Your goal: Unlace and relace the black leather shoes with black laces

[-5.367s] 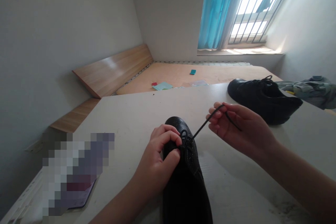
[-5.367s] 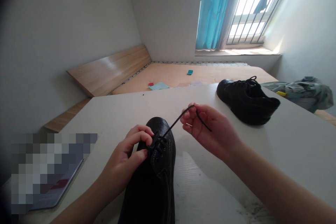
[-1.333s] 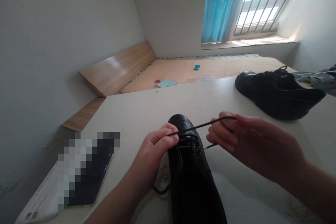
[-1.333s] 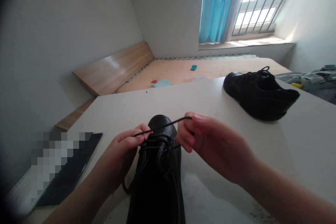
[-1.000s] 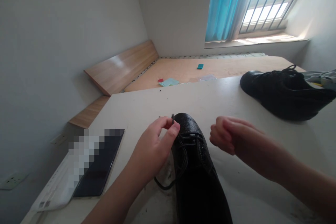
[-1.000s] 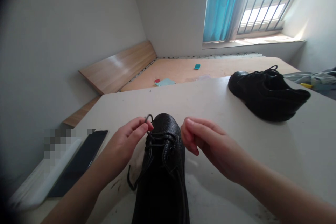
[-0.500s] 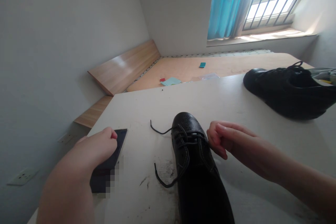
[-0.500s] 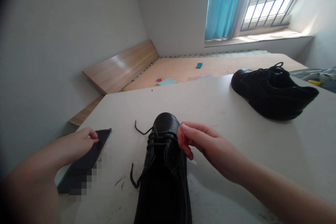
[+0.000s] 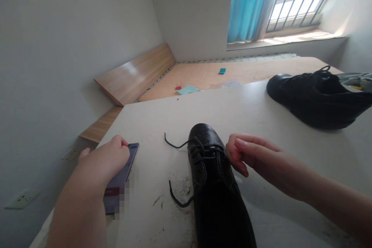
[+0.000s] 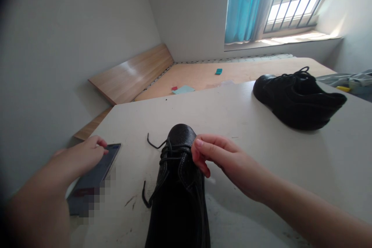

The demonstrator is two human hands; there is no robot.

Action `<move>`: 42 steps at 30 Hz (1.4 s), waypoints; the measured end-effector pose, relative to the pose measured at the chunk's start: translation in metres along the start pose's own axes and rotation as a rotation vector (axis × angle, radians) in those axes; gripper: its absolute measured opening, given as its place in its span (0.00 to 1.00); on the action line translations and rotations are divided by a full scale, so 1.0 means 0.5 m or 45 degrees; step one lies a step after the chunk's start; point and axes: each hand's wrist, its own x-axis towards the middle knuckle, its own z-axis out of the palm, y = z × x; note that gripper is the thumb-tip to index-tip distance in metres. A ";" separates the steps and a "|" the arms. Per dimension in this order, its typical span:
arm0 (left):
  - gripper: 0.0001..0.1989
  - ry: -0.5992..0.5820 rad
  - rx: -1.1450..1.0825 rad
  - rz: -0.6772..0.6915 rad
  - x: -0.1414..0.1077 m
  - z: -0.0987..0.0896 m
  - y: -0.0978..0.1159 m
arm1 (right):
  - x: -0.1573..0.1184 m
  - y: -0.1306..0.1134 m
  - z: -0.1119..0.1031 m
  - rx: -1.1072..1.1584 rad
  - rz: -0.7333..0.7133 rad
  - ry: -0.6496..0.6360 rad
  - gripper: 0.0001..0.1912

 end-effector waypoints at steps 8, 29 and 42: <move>0.14 -0.171 -0.491 0.492 -0.048 0.000 0.167 | 0.000 0.001 -0.001 -0.050 0.018 0.019 0.21; 0.07 -0.308 -0.727 1.018 -0.100 0.044 0.224 | 0.001 0.013 0.014 -0.678 -0.281 0.233 0.09; 0.26 -0.454 -1.552 0.728 -0.104 0.023 0.191 | 0.001 0.017 0.014 -0.824 -0.217 0.188 0.10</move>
